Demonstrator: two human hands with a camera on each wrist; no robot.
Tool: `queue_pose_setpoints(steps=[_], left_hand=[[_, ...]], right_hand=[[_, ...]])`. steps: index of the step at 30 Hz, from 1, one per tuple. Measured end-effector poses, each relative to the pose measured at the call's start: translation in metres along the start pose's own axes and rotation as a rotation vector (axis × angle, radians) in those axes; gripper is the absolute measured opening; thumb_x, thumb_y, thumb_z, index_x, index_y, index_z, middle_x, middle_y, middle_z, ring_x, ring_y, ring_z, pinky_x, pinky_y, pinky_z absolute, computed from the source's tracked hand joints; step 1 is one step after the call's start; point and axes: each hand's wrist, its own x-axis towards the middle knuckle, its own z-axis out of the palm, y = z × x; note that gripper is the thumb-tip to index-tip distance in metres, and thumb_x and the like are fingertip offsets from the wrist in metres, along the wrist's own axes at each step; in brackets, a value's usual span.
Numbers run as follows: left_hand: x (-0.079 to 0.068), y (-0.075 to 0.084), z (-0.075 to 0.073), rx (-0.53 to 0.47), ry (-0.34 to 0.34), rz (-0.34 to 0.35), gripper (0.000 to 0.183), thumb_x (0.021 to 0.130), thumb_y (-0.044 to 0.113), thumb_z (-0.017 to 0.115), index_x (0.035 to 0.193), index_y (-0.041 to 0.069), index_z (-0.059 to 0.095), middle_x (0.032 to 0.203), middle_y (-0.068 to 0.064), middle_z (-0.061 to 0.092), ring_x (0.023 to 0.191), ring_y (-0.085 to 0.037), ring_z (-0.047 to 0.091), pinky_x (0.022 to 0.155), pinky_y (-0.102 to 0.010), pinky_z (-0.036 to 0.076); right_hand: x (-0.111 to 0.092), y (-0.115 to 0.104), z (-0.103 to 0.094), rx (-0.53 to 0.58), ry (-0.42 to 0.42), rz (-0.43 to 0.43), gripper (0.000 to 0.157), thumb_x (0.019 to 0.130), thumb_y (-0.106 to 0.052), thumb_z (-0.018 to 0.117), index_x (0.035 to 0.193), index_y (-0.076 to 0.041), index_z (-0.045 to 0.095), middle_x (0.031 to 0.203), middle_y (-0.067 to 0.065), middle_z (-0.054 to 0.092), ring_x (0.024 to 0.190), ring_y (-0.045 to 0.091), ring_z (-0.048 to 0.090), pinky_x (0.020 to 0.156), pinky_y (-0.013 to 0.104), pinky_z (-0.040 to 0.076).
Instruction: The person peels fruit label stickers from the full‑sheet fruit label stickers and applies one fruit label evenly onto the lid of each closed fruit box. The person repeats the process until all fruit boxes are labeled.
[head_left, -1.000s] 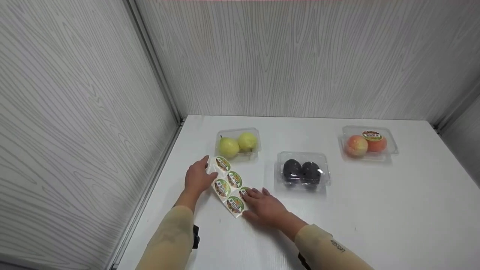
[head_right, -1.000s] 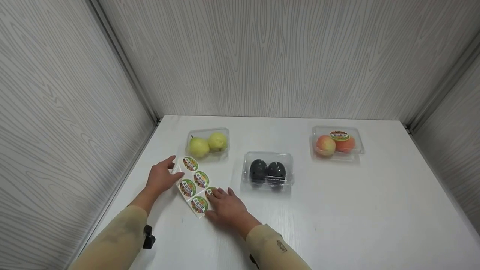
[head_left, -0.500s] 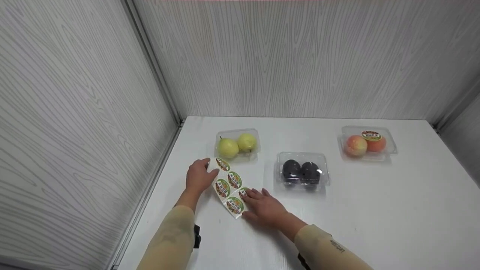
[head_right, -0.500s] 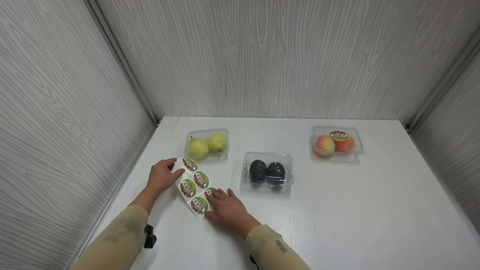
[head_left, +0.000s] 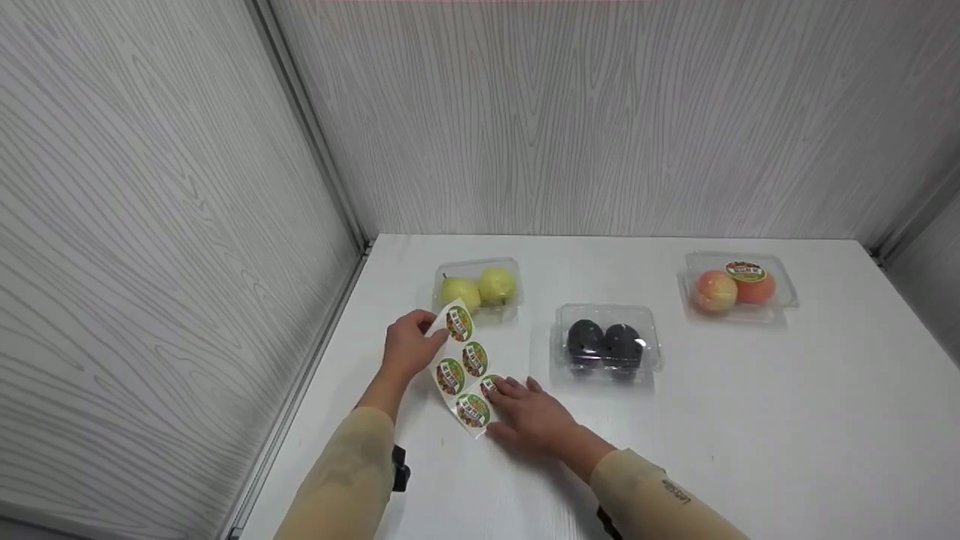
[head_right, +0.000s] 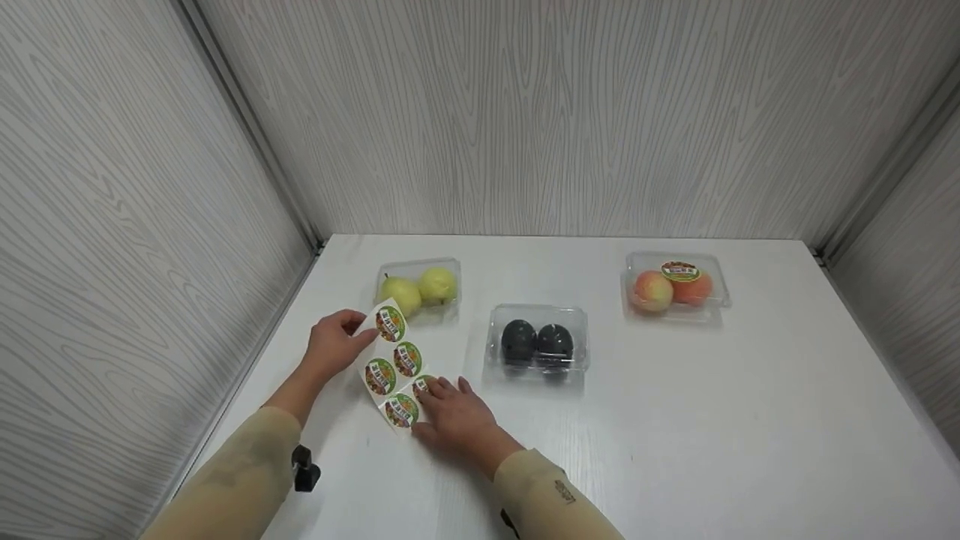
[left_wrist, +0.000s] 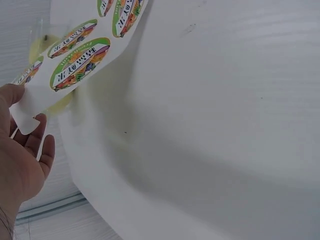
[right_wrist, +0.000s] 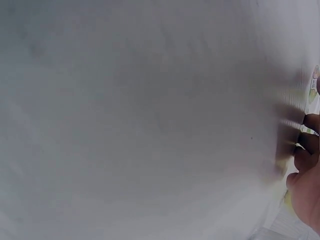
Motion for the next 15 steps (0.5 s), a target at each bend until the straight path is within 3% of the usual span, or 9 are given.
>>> queue_pose_setpoints(steps=[5, 9, 12, 15], left_hand=[[-0.002, 0.019, -0.003, -0.023, -0.045, 0.036, 0.014, 0.094, 0.016, 0.075, 0.104, 0.006, 0.074, 0.100, -0.008, 0.071, 0.096, -0.024, 0.063, 0.090, -0.042, 0.053], [-0.004, 0.040, -0.005, -0.054, -0.062, 0.089, 0.013, 0.094, 0.015, 0.074, 0.102, 0.005, 0.075, 0.096, -0.006, 0.072, 0.092, -0.023, 0.062, 0.087, -0.041, 0.053], [-0.005, 0.058, -0.008, -0.074, -0.064, 0.132, 0.014, 0.094, 0.016, 0.073, 0.103, 0.006, 0.075, 0.095, -0.005, 0.073, 0.091, -0.022, 0.063, 0.088, -0.041, 0.053], [-0.005, 0.075, -0.012, -0.078, -0.068, 0.167, 0.014, 0.095, 0.017, 0.073, 0.104, 0.007, 0.075, 0.096, -0.004, 0.073, 0.091, -0.021, 0.063, 0.089, -0.041, 0.054]], right_hand=[[0.003, -0.002, -0.005, 0.069, 0.041, 0.038, 0.058, 0.108, -0.040, 0.059, 0.153, -0.004, 0.055, 0.160, 0.018, 0.049, 0.149, 0.038, 0.045, 0.122, 0.061, 0.029], [0.007, -0.006, -0.020, 0.205, 0.175, 0.094, 0.054, 0.107, -0.036, 0.062, 0.150, -0.002, 0.058, 0.154, 0.019, 0.056, 0.145, 0.037, 0.051, 0.123, 0.059, 0.029], [0.011, -0.009, -0.041, 0.333, 0.296, 0.157, 0.049, 0.107, -0.034, 0.064, 0.146, -0.004, 0.063, 0.140, 0.018, 0.067, 0.131, 0.035, 0.063, 0.121, 0.055, 0.035], [0.016, -0.010, -0.065, 0.548, 0.386, 0.240, 0.044, 0.107, -0.032, 0.064, 0.141, -0.004, 0.067, 0.130, 0.015, 0.073, 0.122, 0.032, 0.069, 0.113, 0.052, 0.045]])
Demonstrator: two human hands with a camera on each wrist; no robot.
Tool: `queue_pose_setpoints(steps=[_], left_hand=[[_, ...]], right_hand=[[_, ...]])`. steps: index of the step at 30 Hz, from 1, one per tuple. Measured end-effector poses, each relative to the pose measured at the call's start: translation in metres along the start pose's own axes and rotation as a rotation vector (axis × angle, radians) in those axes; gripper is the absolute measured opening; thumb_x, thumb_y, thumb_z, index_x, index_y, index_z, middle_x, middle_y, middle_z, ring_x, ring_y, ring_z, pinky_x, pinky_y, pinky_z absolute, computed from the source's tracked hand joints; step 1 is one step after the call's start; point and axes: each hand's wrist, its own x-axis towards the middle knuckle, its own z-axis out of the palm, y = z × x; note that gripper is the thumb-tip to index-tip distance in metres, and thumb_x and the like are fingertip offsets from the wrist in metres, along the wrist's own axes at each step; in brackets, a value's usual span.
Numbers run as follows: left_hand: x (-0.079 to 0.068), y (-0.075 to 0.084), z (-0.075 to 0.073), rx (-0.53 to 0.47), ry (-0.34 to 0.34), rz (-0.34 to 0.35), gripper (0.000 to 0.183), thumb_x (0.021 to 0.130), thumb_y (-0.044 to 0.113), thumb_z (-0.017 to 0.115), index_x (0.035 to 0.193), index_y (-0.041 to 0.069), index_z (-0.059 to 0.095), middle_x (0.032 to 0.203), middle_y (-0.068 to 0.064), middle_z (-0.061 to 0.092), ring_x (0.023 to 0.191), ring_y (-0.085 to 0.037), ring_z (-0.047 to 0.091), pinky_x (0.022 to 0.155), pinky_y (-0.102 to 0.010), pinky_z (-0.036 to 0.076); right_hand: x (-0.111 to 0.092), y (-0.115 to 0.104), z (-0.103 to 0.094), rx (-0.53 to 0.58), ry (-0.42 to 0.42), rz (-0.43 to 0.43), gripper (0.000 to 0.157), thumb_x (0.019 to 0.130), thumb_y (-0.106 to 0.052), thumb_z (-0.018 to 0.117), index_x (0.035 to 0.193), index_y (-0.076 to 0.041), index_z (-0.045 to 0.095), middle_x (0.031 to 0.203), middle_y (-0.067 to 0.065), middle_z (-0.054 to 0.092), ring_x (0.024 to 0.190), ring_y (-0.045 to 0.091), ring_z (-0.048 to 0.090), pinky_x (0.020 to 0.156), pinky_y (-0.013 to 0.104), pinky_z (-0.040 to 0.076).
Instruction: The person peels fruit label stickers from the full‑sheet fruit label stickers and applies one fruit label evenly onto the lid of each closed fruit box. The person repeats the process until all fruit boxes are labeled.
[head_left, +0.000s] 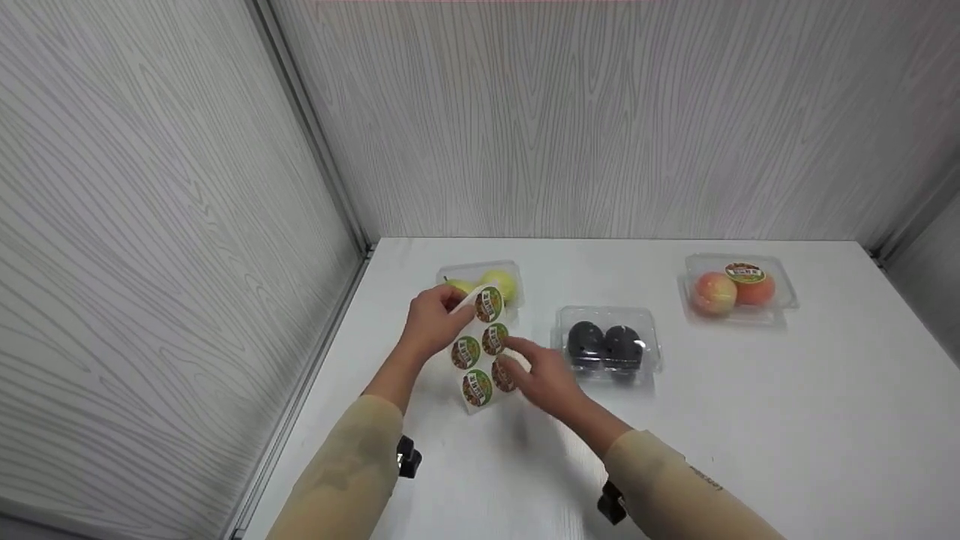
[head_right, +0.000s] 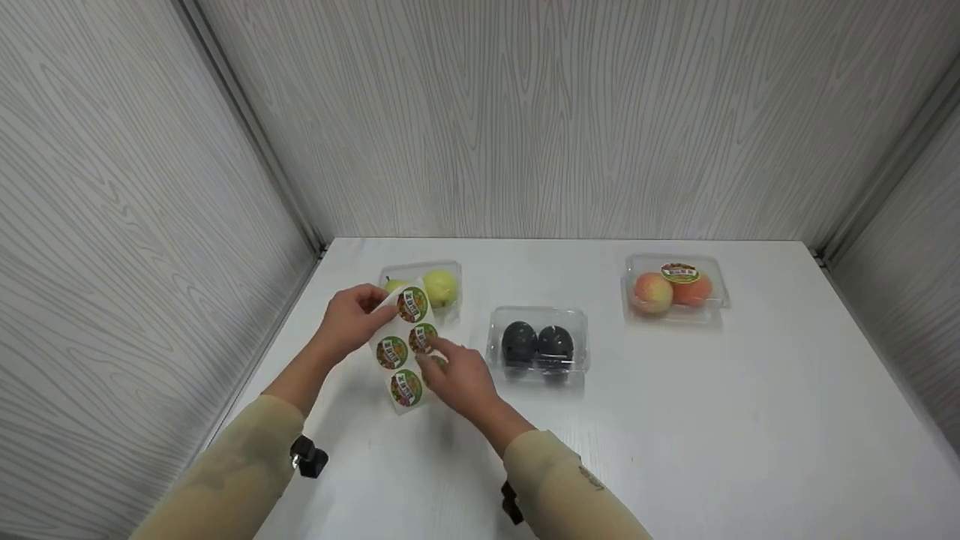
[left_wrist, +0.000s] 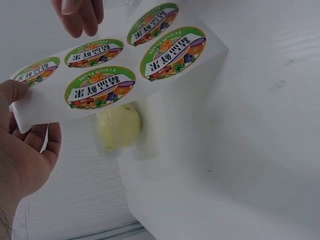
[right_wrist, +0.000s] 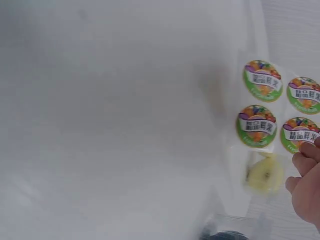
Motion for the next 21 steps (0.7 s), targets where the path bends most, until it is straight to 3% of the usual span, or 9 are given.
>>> queue_pose_setpoints(steps=[4, 8, 15, 21], left_hand=[[0.005, 0.022, -0.006, -0.010, -0.009, 0.036, 0.013, 0.097, 0.019, 0.073, 0.105, 0.009, 0.075, 0.097, -0.003, 0.073, 0.092, -0.020, 0.064, 0.088, -0.040, 0.055], [0.008, 0.044, -0.010, -0.030, -0.005, 0.078, 0.014, 0.097, 0.020, 0.072, 0.106, 0.009, 0.075, 0.098, -0.003, 0.074, 0.093, -0.019, 0.068, 0.086, -0.040, 0.057], [0.008, 0.061, 0.001, -0.013, -0.021, 0.146, 0.011, 0.097, 0.019, 0.072, 0.103, 0.010, 0.075, 0.097, -0.001, 0.076, 0.092, -0.017, 0.070, 0.087, -0.040, 0.058], [0.004, 0.064, 0.016, -0.012, -0.049, 0.181, 0.009, 0.097, 0.019, 0.075, 0.102, 0.011, 0.074, 0.096, 0.000, 0.076, 0.100, -0.017, 0.071, 0.097, -0.041, 0.056]], right_hand=[[0.015, -0.019, -0.023, 0.264, 0.085, 0.137, 0.042, 0.108, -0.035, 0.062, 0.136, -0.005, 0.070, 0.129, 0.010, 0.074, 0.126, 0.028, 0.067, 0.108, 0.050, 0.050], [0.022, -0.034, -0.044, 0.380, 0.132, 0.171, 0.040, 0.108, -0.034, 0.063, 0.135, -0.007, 0.071, 0.131, 0.007, 0.073, 0.130, 0.026, 0.063, 0.112, 0.049, 0.047], [0.028, -0.041, -0.057, 0.463, 0.224, 0.099, 0.034, 0.106, -0.021, 0.066, 0.135, -0.004, 0.071, 0.133, 0.010, 0.072, 0.128, 0.025, 0.065, 0.110, 0.045, 0.049], [0.029, -0.038, -0.056, 0.413, 0.302, 0.060, 0.030, 0.105, -0.015, 0.068, 0.133, -0.007, 0.074, 0.130, 0.007, 0.074, 0.123, 0.021, 0.069, 0.106, 0.040, 0.053]])
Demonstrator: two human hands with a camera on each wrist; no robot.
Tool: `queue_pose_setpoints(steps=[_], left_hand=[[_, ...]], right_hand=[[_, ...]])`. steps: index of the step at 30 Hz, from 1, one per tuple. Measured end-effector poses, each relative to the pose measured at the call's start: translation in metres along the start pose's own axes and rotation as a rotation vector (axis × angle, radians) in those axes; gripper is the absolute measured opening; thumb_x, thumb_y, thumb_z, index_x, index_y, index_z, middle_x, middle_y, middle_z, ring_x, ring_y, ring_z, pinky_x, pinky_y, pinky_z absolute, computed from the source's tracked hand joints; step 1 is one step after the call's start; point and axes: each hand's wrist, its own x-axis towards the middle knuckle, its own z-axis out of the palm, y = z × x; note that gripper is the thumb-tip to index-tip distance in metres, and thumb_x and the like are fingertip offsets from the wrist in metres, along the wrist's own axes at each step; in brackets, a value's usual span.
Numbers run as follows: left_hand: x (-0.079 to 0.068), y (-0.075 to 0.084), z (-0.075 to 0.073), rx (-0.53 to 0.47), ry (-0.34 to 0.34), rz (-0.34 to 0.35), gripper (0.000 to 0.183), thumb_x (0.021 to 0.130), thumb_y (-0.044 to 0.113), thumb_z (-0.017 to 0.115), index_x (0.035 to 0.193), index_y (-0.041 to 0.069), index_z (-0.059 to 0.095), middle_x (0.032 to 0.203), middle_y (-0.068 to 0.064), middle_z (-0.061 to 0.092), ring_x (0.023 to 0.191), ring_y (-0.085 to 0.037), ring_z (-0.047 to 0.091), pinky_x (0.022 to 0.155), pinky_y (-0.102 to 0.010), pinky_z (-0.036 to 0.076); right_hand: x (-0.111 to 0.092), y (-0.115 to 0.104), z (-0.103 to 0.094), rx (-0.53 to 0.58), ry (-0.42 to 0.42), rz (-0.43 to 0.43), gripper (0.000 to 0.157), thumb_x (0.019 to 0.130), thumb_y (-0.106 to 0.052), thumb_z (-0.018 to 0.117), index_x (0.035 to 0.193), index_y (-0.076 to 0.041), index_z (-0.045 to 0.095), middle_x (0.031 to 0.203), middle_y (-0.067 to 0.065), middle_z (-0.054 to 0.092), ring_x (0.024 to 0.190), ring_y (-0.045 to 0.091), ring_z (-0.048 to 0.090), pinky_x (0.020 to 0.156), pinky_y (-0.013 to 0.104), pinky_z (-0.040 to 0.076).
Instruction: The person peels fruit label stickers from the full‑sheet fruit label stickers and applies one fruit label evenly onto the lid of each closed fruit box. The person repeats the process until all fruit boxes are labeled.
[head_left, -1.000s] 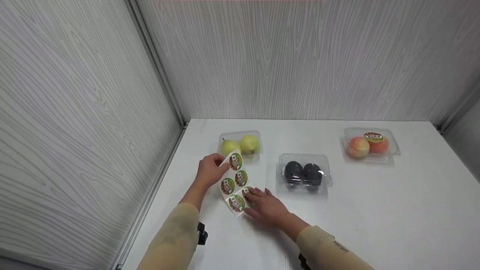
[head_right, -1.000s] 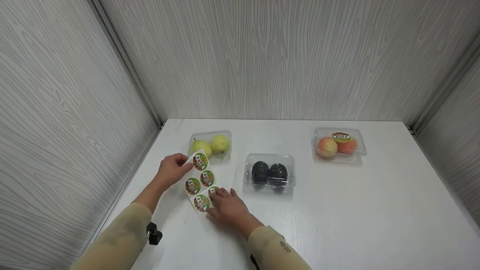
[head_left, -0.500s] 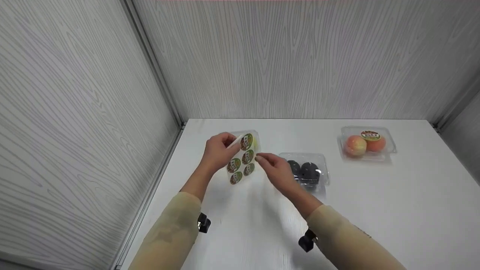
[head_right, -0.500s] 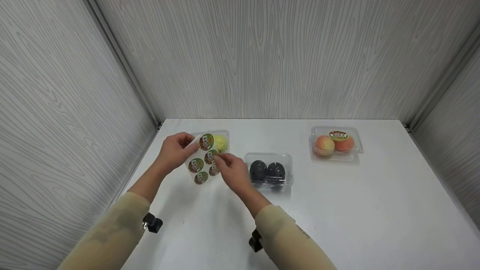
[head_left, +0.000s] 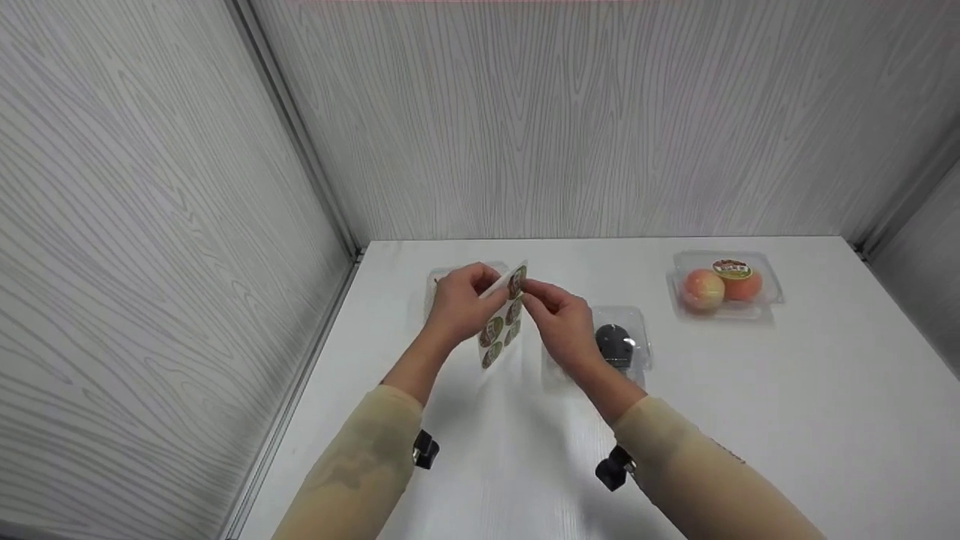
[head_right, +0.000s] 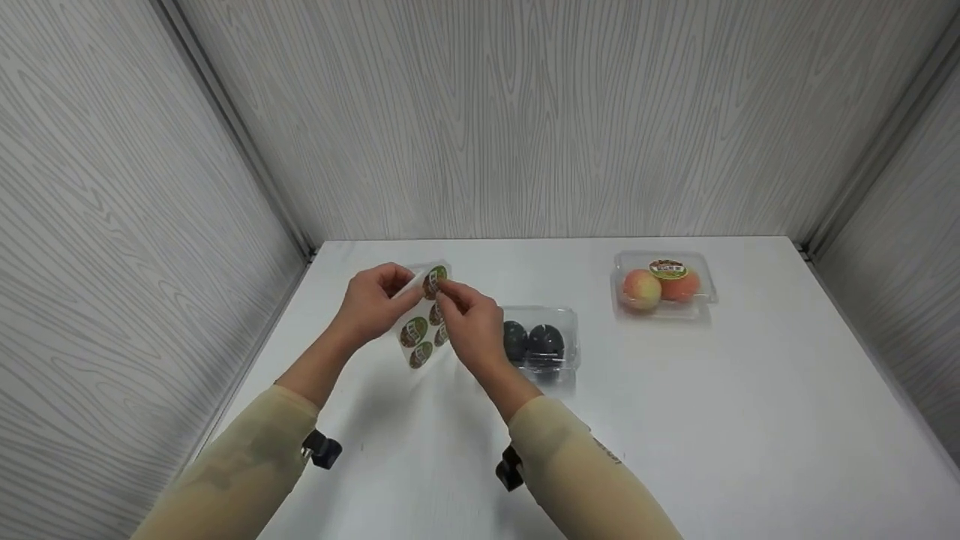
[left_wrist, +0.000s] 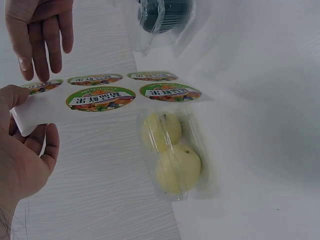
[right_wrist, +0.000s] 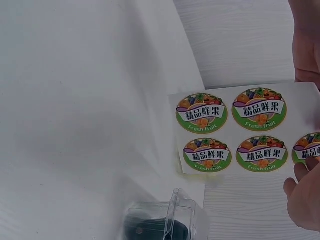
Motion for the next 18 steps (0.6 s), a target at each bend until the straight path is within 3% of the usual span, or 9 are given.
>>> queue_pose_setpoints(steps=[6, 13, 18], left_hand=[[-0.001, 0.001, 0.007, -0.061, -0.027, 0.000, 0.011, 0.098, 0.018, 0.076, 0.105, 0.010, 0.074, 0.099, -0.001, 0.075, 0.102, -0.018, 0.069, 0.099, -0.040, 0.055], [-0.003, -0.001, 0.011, -0.130, -0.044, 0.004, 0.009, 0.098, 0.015, 0.071, 0.103, 0.008, 0.075, 0.093, -0.001, 0.073, 0.086, -0.016, 0.062, 0.082, -0.033, 0.053], [-0.004, -0.003, 0.015, -0.147, -0.043, -0.012, 0.010, 0.098, 0.014, 0.069, 0.102, 0.007, 0.075, 0.091, -0.001, 0.071, 0.085, -0.016, 0.061, 0.079, -0.032, 0.053]], right_hand=[[0.000, 0.005, 0.000, -0.032, 0.006, 0.006, 0.029, 0.105, -0.016, 0.068, 0.133, -0.007, 0.075, 0.130, 0.005, 0.074, 0.124, 0.020, 0.068, 0.105, 0.039, 0.053], [-0.003, 0.010, -0.001, -0.039, -0.010, 0.011, 0.029, 0.105, -0.016, 0.068, 0.132, -0.007, 0.075, 0.130, 0.006, 0.074, 0.125, 0.022, 0.068, 0.106, 0.041, 0.053], [-0.005, 0.015, -0.002, -0.051, -0.013, 0.025, 0.027, 0.105, -0.018, 0.069, 0.130, -0.010, 0.077, 0.128, 0.003, 0.075, 0.122, 0.020, 0.069, 0.105, 0.042, 0.053]])
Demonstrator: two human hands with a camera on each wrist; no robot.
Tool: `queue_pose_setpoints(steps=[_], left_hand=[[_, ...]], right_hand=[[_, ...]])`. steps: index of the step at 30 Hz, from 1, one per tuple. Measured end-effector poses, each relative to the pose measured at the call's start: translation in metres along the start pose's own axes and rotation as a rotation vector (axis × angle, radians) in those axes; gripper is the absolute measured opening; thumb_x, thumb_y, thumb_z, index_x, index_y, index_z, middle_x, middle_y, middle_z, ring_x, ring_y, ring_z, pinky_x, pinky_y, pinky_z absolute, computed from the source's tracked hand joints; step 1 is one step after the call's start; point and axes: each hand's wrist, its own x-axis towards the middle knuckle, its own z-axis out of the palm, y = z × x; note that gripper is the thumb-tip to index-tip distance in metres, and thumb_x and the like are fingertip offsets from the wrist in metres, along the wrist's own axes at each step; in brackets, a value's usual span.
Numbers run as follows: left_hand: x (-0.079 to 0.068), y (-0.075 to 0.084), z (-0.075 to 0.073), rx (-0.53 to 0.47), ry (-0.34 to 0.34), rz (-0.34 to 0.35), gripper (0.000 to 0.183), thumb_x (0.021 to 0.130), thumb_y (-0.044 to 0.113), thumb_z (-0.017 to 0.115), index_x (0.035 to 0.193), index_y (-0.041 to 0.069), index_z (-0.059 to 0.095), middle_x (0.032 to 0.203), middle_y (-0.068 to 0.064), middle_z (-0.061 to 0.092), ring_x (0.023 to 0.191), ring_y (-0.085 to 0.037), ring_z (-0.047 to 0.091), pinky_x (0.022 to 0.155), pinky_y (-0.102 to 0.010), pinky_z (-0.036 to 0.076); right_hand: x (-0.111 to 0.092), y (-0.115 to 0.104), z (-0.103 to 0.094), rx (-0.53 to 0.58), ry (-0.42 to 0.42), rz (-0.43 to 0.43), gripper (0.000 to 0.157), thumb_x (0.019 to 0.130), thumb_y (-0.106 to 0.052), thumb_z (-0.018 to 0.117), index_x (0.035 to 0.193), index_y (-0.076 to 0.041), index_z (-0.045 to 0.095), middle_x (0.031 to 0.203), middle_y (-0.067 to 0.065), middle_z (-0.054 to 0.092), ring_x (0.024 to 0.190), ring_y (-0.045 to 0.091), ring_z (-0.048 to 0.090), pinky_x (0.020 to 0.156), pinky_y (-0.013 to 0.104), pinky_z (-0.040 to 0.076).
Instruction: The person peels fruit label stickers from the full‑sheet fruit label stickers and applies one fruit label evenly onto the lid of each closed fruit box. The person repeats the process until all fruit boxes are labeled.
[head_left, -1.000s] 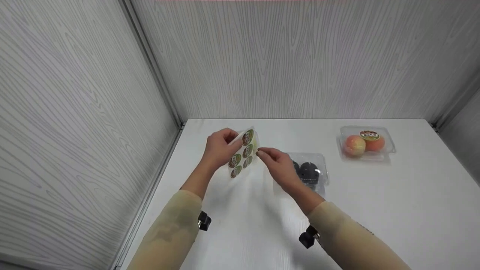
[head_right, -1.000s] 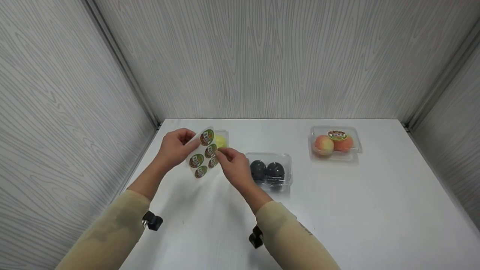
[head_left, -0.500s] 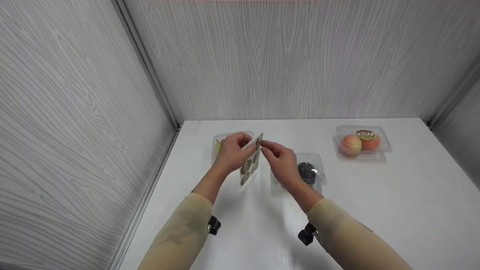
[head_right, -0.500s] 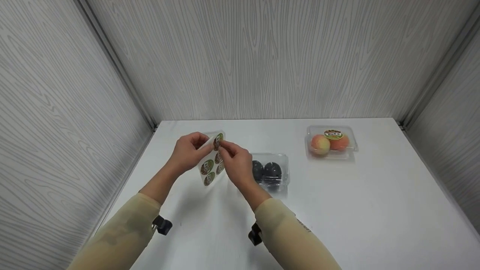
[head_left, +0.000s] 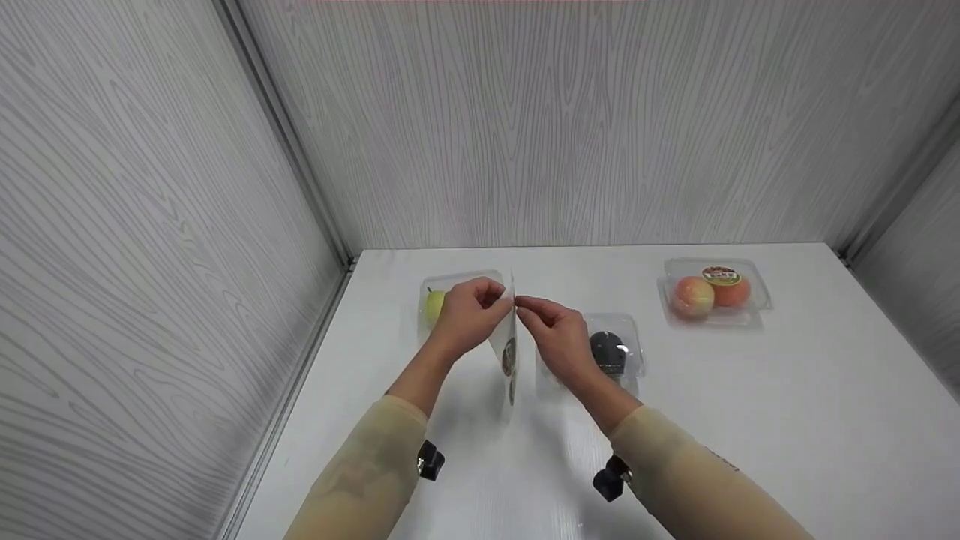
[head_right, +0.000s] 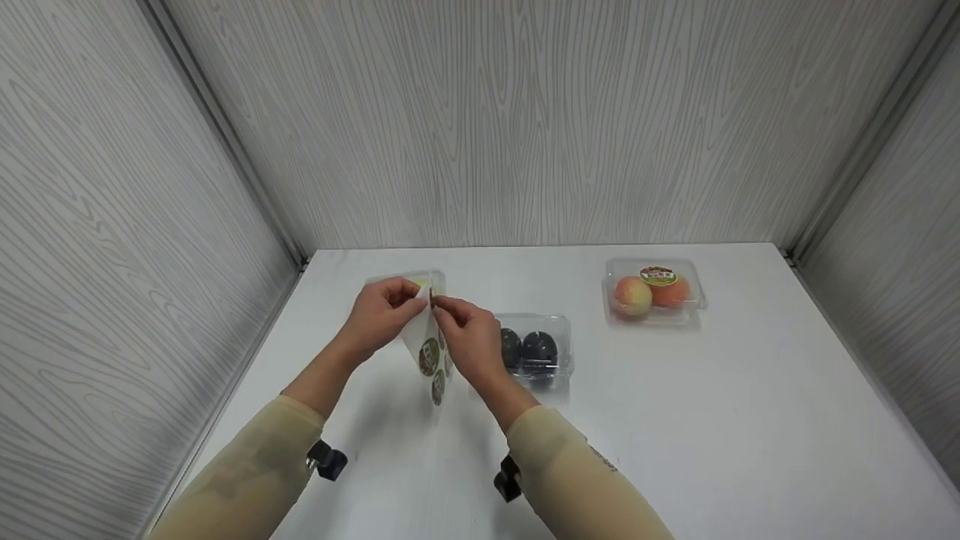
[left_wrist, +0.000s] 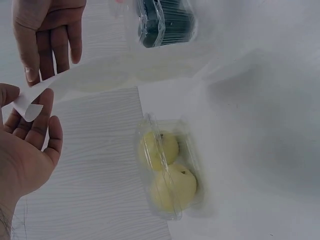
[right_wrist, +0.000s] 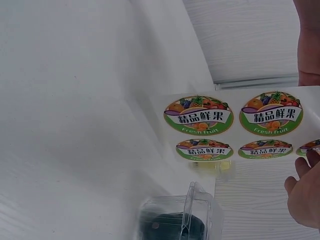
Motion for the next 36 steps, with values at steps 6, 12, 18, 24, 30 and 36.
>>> queue_pose_setpoints(steps=[6, 12, 18, 24, 30, 36], left_hand=[[0.001, -0.002, 0.002, -0.024, -0.001, 0.000, 0.011, 0.099, 0.014, 0.068, 0.102, 0.006, 0.076, 0.091, -0.002, 0.070, 0.084, -0.017, 0.060, 0.078, -0.031, 0.053], [0.002, -0.005, 0.001, -0.036, -0.016, 0.003, 0.012, 0.102, 0.014, 0.067, 0.103, 0.006, 0.076, 0.093, -0.003, 0.072, 0.086, -0.018, 0.062, 0.081, -0.033, 0.054], [0.002, -0.008, 0.002, -0.013, -0.031, 0.007, 0.015, 0.104, 0.018, 0.067, 0.106, 0.008, 0.077, 0.097, -0.002, 0.073, 0.090, -0.018, 0.064, 0.085, -0.036, 0.056], [0.003, -0.009, 0.003, -0.041, -0.038, 0.020, 0.017, 0.105, 0.019, 0.067, 0.107, 0.007, 0.079, 0.098, -0.002, 0.077, 0.088, -0.016, 0.067, 0.083, -0.033, 0.056], [0.004, -0.010, 0.004, -0.053, -0.043, 0.017, 0.017, 0.105, 0.020, 0.068, 0.107, 0.008, 0.080, 0.098, -0.001, 0.078, 0.089, -0.015, 0.068, 0.083, -0.033, 0.056], [0.006, -0.009, 0.005, -0.035, -0.042, 0.013, 0.017, 0.105, 0.021, 0.068, 0.107, 0.008, 0.080, 0.098, 0.000, 0.077, 0.089, -0.015, 0.067, 0.085, -0.034, 0.057]], right_hand=[[0.000, 0.002, -0.001, -0.011, 0.017, -0.004, 0.024, 0.104, -0.018, 0.070, 0.124, -0.009, 0.079, 0.123, 0.005, 0.077, 0.120, 0.022, 0.070, 0.104, 0.046, 0.053], [0.003, 0.005, -0.001, -0.025, 0.012, -0.006, 0.024, 0.104, -0.020, 0.070, 0.123, -0.010, 0.080, 0.121, 0.003, 0.078, 0.119, 0.021, 0.070, 0.105, 0.045, 0.053], [0.003, 0.005, -0.001, -0.028, 0.018, 0.020, 0.023, 0.104, -0.021, 0.070, 0.123, -0.011, 0.080, 0.121, 0.001, 0.078, 0.120, 0.020, 0.070, 0.106, 0.045, 0.053], [0.003, 0.005, -0.002, -0.025, 0.022, 0.008, 0.024, 0.104, -0.021, 0.071, 0.123, -0.010, 0.080, 0.121, 0.004, 0.078, 0.121, 0.023, 0.070, 0.106, 0.047, 0.052], [0.003, 0.005, -0.001, -0.036, 0.025, 0.009, 0.024, 0.104, -0.022, 0.071, 0.122, -0.010, 0.080, 0.121, 0.005, 0.078, 0.121, 0.024, 0.070, 0.107, 0.049, 0.052], [0.006, 0.006, -0.003, -0.046, 0.038, 0.011, 0.024, 0.103, -0.024, 0.072, 0.120, -0.009, 0.081, 0.119, 0.006, 0.078, 0.120, 0.024, 0.070, 0.106, 0.049, 0.052]])
